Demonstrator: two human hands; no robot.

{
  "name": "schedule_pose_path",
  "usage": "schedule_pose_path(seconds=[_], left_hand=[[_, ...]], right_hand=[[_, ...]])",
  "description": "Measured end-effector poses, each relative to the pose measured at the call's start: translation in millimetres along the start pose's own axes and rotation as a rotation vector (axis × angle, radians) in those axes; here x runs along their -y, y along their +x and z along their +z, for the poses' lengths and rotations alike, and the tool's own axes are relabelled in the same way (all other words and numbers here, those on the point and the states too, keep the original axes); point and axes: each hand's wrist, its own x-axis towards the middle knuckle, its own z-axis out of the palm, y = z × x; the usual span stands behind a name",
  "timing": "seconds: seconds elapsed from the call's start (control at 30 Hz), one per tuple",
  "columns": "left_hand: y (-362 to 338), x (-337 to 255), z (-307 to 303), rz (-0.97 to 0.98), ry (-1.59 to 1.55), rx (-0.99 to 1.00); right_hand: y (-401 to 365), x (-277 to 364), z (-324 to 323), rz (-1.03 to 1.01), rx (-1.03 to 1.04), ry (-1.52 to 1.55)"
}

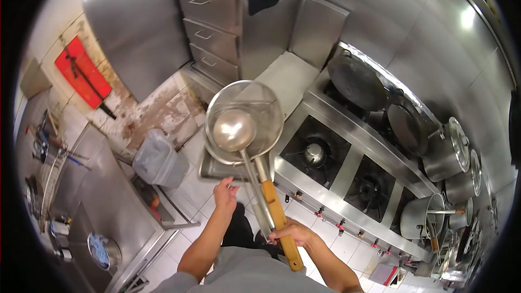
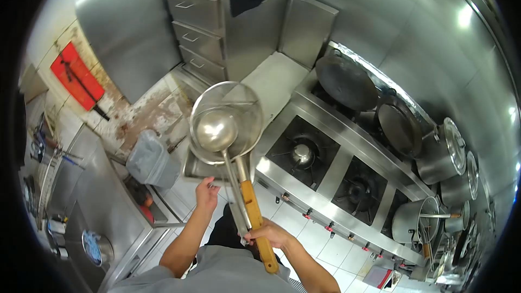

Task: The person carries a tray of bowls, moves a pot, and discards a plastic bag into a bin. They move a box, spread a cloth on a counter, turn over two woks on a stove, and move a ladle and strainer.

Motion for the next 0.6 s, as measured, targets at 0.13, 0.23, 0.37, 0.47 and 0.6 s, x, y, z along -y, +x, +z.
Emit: schedule_pose_path(seconds=[0.13,0.23,0.37,0.47,0.6], left_hand=[[93.8,27.0,101.7,-0.107,0.093,0.204],[182.9,33.4,178.1,-0.143,0.176,0.270],[291.6,30.4,274.5,-0.181,0.248,0.344],[357.7,36.1,339.1,-0.190,0.282,0.377],[417.9,52.0,400.4,-0.196,0.339,0.360]], right_hand=[[36.8,64.2,-37.8,-0.171,-0.125,0.110],[92.0,121.9,-75.2,-0.252,-0.180,0.120],[165.0,211.4,-113.7,-0.295,-0.241,0.171],[215.4,269.5,-142.1,-0.319,-0.264,0.228],[270.7,324.5,-172.0,-0.393,-0.337,0.239]])
